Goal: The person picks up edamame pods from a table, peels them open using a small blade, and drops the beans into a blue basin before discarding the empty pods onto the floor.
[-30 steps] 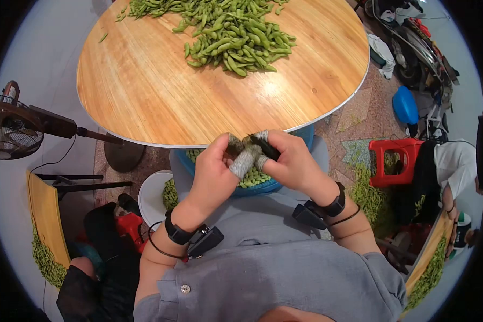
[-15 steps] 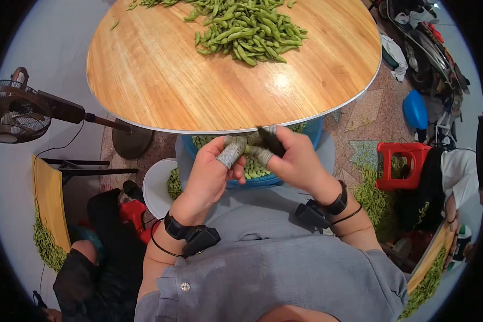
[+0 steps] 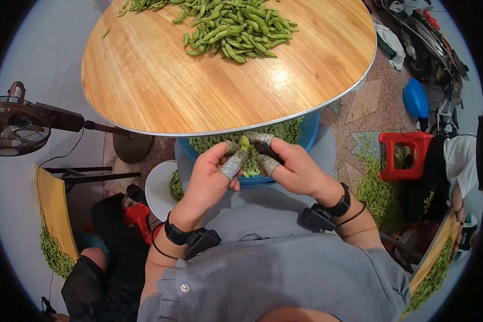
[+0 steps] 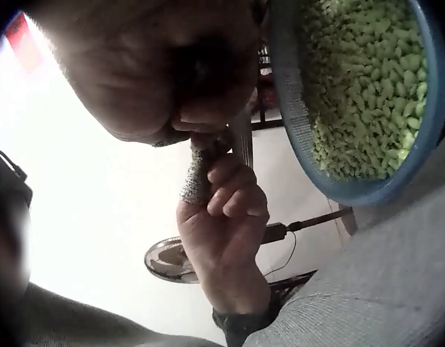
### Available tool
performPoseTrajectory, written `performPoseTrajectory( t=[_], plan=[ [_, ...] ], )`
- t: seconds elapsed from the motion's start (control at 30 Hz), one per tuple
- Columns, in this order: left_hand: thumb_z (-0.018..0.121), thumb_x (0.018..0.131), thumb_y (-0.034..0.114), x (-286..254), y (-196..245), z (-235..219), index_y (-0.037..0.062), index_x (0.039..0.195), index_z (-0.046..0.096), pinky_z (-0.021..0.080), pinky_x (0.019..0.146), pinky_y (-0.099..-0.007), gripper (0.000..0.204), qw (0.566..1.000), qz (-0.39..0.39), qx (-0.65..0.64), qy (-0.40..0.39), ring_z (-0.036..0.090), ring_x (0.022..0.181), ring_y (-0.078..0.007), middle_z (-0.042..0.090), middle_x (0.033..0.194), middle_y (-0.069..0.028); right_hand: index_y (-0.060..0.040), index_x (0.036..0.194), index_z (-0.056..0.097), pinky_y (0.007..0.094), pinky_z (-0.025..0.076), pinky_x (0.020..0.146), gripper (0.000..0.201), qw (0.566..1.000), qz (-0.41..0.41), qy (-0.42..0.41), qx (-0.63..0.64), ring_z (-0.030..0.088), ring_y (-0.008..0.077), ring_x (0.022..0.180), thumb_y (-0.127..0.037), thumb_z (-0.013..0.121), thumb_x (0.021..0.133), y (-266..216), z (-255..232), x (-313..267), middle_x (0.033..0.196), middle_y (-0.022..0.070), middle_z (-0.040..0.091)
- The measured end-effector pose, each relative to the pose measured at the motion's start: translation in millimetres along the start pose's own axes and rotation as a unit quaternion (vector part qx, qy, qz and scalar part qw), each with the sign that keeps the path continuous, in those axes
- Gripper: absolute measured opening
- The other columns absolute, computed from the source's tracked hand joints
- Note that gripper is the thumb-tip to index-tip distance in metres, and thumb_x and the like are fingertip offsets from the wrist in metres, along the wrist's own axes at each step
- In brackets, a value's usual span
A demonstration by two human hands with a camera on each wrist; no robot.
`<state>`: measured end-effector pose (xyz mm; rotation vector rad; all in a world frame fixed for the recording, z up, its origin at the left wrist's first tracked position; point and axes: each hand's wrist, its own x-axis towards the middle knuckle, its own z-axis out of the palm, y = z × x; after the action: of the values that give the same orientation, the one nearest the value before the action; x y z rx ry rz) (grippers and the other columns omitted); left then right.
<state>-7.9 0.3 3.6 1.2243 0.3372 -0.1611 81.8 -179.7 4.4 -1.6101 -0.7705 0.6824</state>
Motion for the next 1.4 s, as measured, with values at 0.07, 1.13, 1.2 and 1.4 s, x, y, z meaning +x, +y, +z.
performPoseTrajectory(
  t=[0.07,1.13,1.2,1.4],
  plan=[
    [0.051,0.09,0.002,0,1,1,0.0006,0.098,0.056,0.045,0.049,-0.0208,0.009,1.0,0.006,0.018,-0.003,0.051,0.055,-0.0055,0.057,0.073,-0.0018,0.0016,0.117,0.05,0.0298,0.048,0.073,0.036,1.0,0.011,-0.004,-0.006,0.057,0.0182,0.076,-0.007,0.049,0.083,5,-1,0,0.086,0.0134,0.059],
    [0.055,0.093,0.014,3,-12,-18,0.0011,0.096,0.058,0.047,0.048,-0.0262,0.014,0.972,-0.033,-0.212,-0.096,0.04,0.045,-0.0048,0.05,0.061,-0.0007,-0.0171,0.13,0.044,0.0161,0.022,0.041,0.035,0.819,0.283,-0.138,0.48,0.028,0.0007,0.049,-0.012,0.042,0.096,-6,-4,-3,0.067,-0.0036,0.043],
    [0.054,0.093,0.014,3,-13,-17,0.0012,0.096,0.058,0.046,0.048,-0.0262,0.014,0.975,-0.04,-0.206,-0.078,0.04,0.045,-0.0052,0.05,0.06,-0.0007,-0.0163,0.132,0.042,0.0172,0.024,0.041,0.036,0.894,0.272,-0.075,0.349,0.03,0.0019,0.049,-0.012,0.041,0.096,-8,-2,-3,0.069,-0.0032,0.044],
    [0.053,0.093,0.012,7,-20,-12,0.0015,0.099,0.056,0.049,0.052,-0.0272,0.012,0.995,-0.021,-0.096,-0.012,0.047,0.049,-0.0086,0.056,0.066,-0.0031,-0.0073,0.129,0.042,0.0201,0.032,0.046,0.035,0.98,0.096,-0.072,0.161,0.038,0.0047,0.053,-0.012,0.041,0.094,4,9,-8,0.072,-0.003,0.046]
  ],
)
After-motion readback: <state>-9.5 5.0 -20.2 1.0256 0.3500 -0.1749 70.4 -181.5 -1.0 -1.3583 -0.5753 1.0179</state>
